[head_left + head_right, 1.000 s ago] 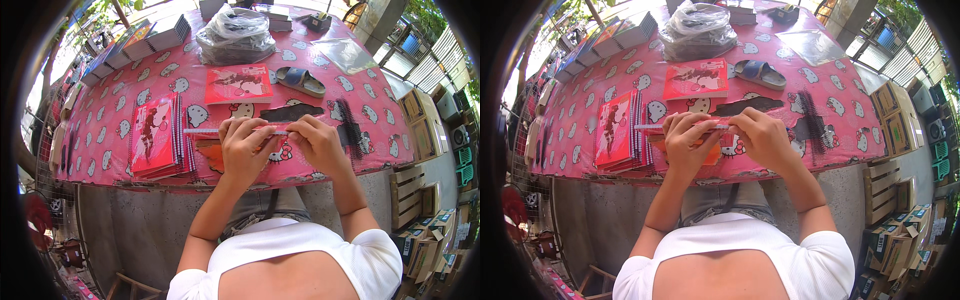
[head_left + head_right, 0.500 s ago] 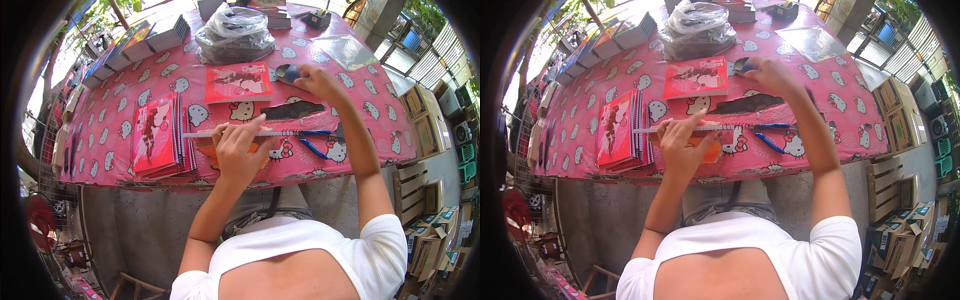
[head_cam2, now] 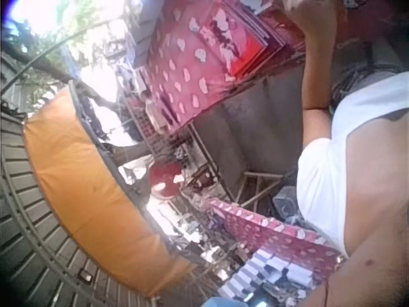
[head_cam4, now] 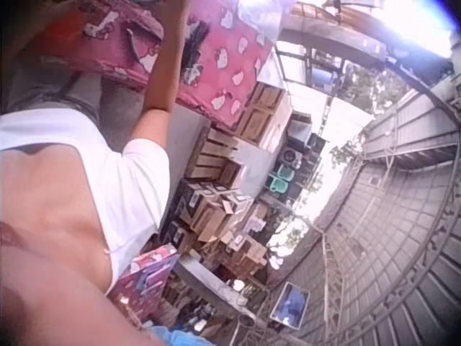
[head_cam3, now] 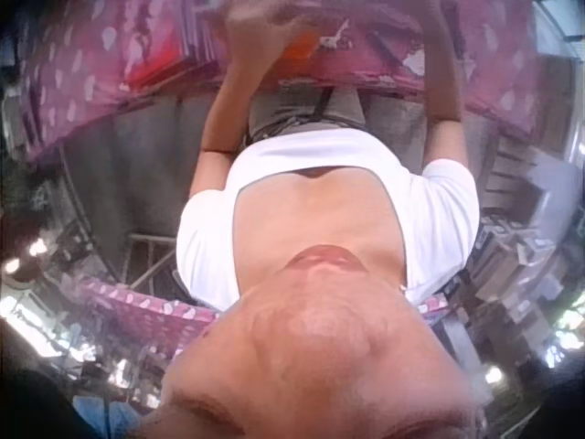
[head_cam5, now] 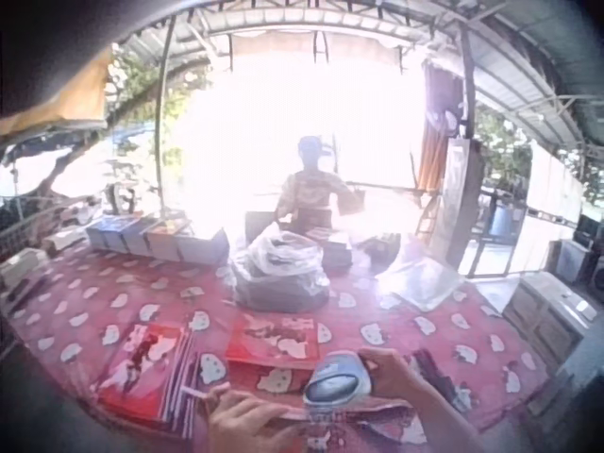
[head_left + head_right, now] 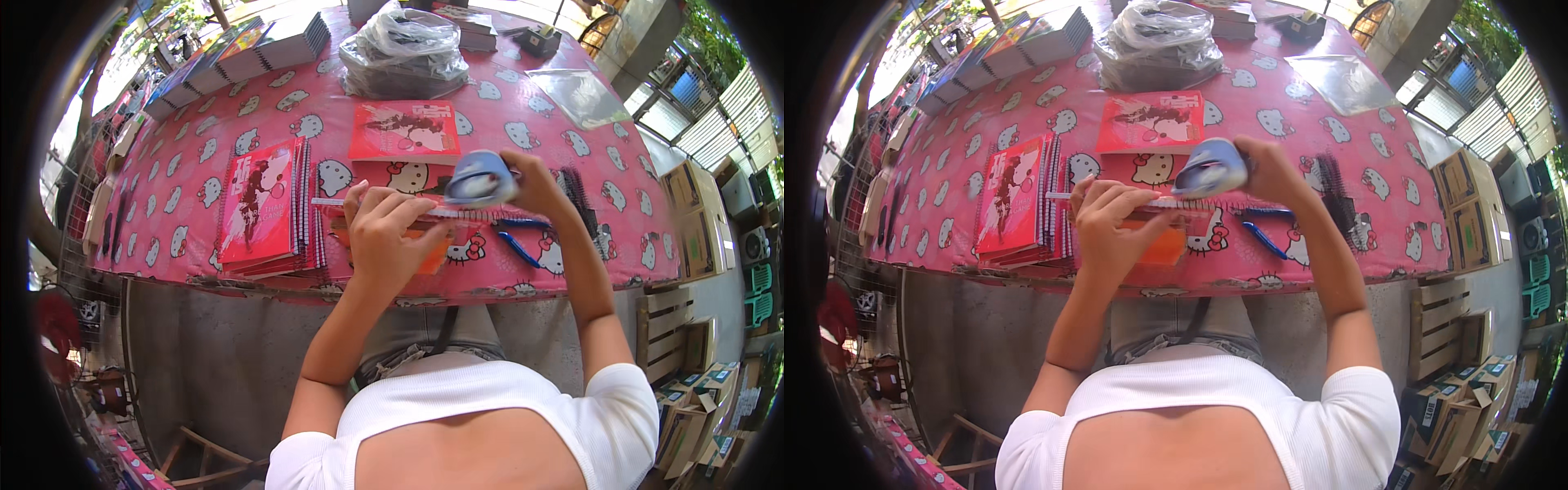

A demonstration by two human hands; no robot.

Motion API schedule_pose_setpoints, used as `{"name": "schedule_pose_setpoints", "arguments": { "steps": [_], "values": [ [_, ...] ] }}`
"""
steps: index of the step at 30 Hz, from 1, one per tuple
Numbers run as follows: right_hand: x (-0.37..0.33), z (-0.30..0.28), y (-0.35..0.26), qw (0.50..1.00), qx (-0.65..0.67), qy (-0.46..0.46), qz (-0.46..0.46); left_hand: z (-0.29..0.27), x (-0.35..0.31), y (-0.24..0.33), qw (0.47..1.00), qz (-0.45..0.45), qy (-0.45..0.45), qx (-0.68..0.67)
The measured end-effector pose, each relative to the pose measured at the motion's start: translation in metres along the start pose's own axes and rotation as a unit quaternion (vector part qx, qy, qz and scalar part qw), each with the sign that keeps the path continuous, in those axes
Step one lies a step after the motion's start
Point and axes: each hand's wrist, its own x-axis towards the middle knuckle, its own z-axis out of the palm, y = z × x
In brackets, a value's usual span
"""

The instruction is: The person tapes the spines of pink notebooks, uses a small blue tool to trim or press down the tape, and stacks the notebooks on a table.

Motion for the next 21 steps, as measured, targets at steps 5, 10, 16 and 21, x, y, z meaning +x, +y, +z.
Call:
{"name": "schedule_pose_setpoints", "arguments": {
  "steps": [5,10,16,21],
  "values": [
    [0.009,-0.003,-0.002,0.956,0.289,0.001,-0.041,-0.006,0.007,0.009,0.999,-0.025,0.009,0.02],
    [0.021,-0.005,-0.008,0.992,0.076,-0.024,-0.103,-0.007,0.005,-0.005,0.998,-0.046,0.012,-0.034],
    [0.019,0.003,-0.04,0.875,0.476,-0.092,-0.007,-0.03,-0.002,-0.013,0.974,-0.131,0.02,0.184],
    [0.045,0.028,-0.05,0.986,-0.161,-0.047,0.021,-0.033,-0.011,-0.034,0.988,-0.112,0.077,0.075]
  ]
}}
